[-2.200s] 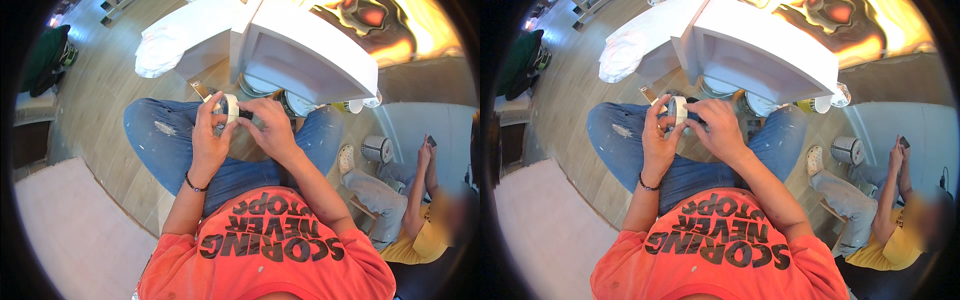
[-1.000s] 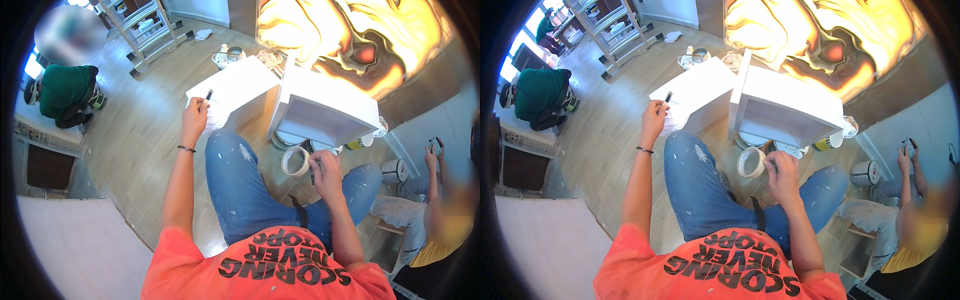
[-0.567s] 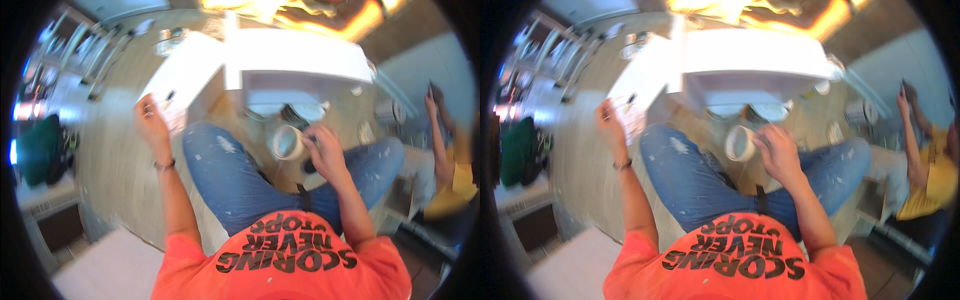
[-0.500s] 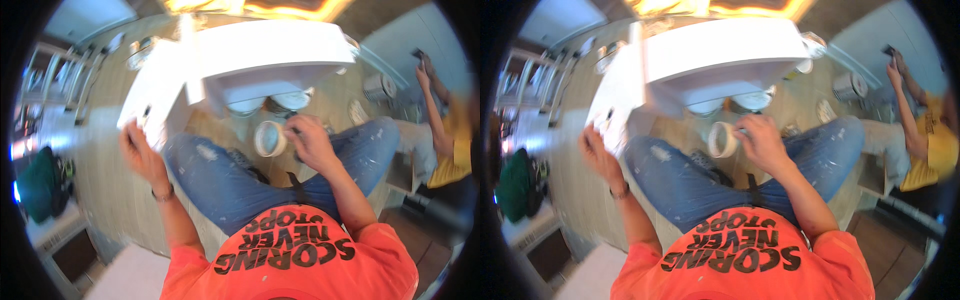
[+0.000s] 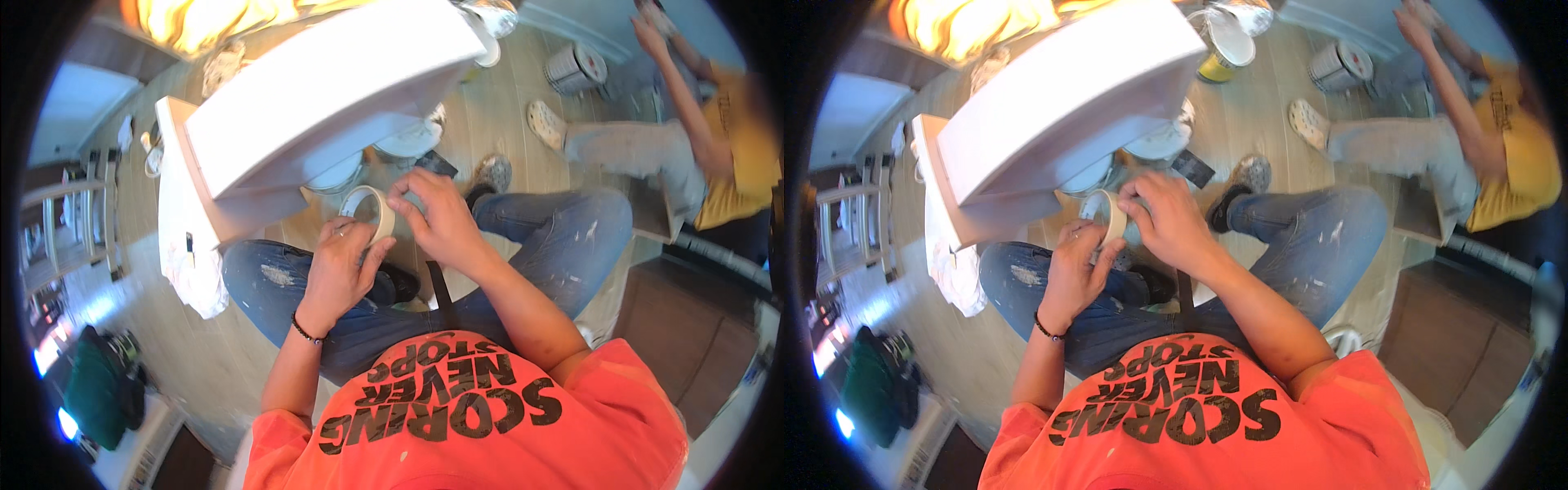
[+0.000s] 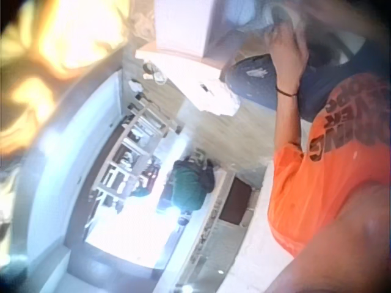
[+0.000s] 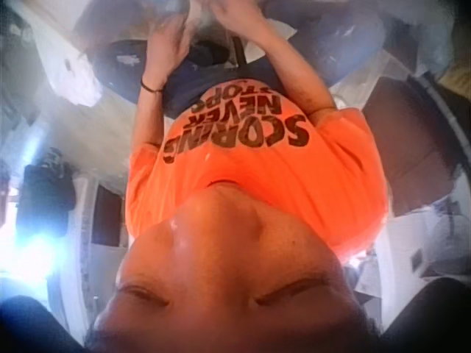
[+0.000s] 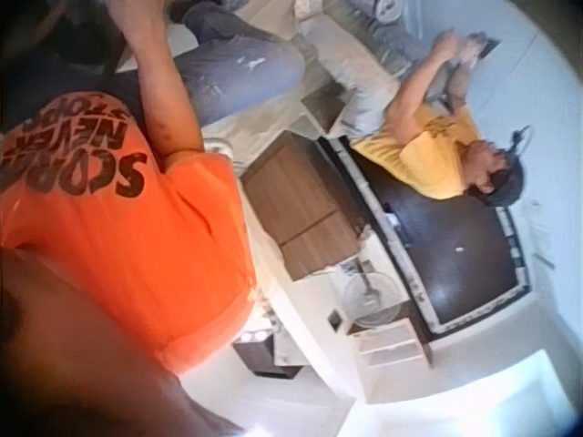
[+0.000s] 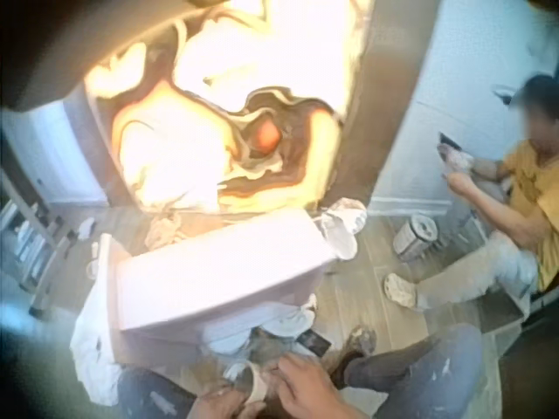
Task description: The person sits on the floor and applies masking tape to the edges of a white cabinet. They repeatedly tear off pieces of tape and press them onto the cabinet's interior and exterior edges.
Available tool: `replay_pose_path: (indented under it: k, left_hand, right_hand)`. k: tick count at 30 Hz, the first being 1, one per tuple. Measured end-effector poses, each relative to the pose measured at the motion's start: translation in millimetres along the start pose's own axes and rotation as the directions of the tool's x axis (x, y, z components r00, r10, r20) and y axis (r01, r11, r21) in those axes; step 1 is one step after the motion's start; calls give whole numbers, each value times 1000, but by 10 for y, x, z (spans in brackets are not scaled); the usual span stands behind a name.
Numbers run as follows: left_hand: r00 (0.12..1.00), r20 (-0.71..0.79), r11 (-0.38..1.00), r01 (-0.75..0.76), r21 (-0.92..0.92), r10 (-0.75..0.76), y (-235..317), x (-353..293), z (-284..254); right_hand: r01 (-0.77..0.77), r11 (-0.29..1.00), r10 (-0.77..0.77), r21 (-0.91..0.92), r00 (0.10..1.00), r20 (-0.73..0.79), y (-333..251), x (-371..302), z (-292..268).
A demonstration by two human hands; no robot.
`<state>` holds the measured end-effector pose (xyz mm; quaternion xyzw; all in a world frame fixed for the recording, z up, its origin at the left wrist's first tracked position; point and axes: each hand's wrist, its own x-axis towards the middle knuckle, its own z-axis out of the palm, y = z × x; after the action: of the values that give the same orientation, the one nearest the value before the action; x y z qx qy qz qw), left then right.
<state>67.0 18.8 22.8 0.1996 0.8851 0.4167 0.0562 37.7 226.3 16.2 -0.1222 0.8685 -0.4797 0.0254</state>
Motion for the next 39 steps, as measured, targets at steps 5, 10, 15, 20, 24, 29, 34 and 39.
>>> replay_pose_path:
  k: [5,10,15,20,24,29,34,39]
  left_hand:
    - [964,108,967,249,-50,-243,149,36,146]
    - [941,63,933,339,-124,-334,244,311,71]
    - [871,320,854,457,-249,-373,12,724,-52]
    - [846,312,884,466,-36,-433,-267,1216,-17]
    - [861,214,886,441,142,-462,-629,1495,134]
    - [881,259,902,320,290,-396,-794,1839,283]
    - [809,327,854,366,370,-488,-766,2092,439]
    - [865,334,884,223,412,-374,-902,2187,559]
  right_hand:
    - [82,971,-127,-223,972,-196,-21,-200,-107]
    - [54,971,-128,-235,942,-310,-91,-276,-204]
    - [-90,992,52,-87,927,-371,102,26,-124]
    - [-295,953,295,74,838,-459,429,260,13]
    - [-437,880,470,184,754,-459,1012,357,120]
    - [-474,821,568,319,730,-379,1446,430,368]
    - [-381,797,589,469,664,-462,1607,498,606]
    - [-402,712,682,576,590,-431,1523,567,842]
